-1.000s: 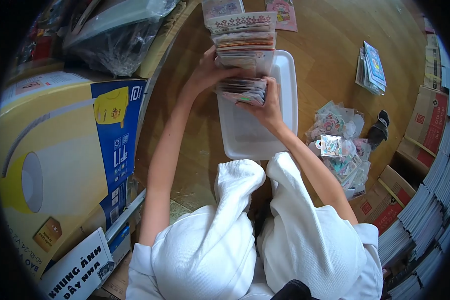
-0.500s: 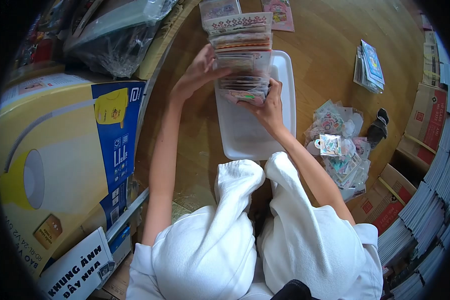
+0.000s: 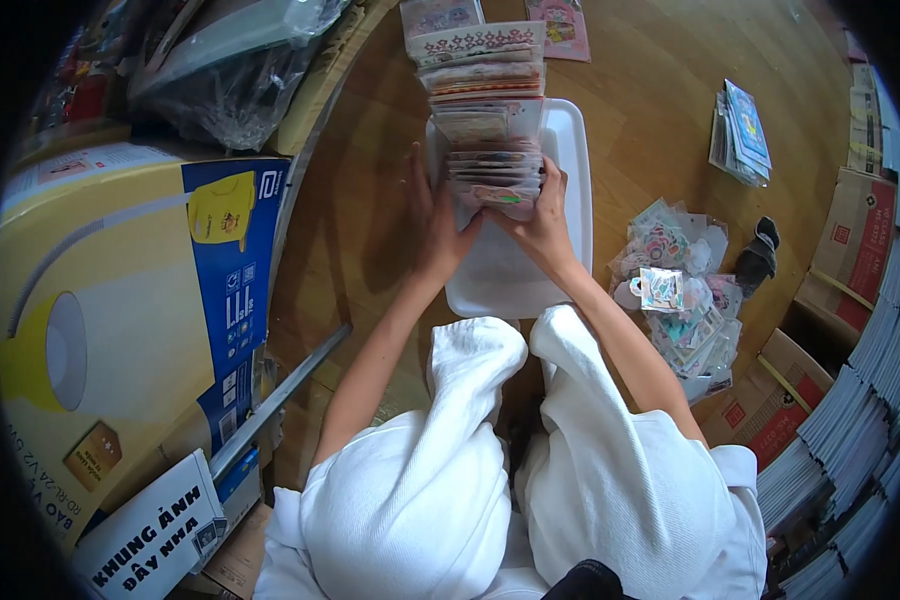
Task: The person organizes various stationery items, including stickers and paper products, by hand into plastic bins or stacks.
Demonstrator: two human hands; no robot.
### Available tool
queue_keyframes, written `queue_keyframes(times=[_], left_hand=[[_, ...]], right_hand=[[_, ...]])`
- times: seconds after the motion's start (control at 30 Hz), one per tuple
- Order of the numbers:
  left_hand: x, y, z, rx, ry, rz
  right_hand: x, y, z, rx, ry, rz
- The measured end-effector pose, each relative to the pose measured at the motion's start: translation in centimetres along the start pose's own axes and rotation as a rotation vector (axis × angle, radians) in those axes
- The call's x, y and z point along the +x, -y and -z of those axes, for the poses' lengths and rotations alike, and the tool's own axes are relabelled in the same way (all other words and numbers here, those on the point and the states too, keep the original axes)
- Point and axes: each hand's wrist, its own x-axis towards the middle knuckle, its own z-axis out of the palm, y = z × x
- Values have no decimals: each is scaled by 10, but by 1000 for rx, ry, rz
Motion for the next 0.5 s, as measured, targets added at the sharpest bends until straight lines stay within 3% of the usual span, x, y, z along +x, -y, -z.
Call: queue_keyframes(times=[0.1, 0.2, 0.4, 0.5], left_hand=[[-1, 1, -2, 25, -30, -51], [-3, 1, -2, 62, -1, -28], [-1, 4, -6, -120, 51, -32], [-2, 4, -6, -109, 37, -59]], right_hand=[[-10, 3, 11, -45, 48, -13], [-26, -5, 3, 152, 26, -95], [-26, 8, -3, 282, 36, -203], [-23, 2, 1, 290, 74, -103]])
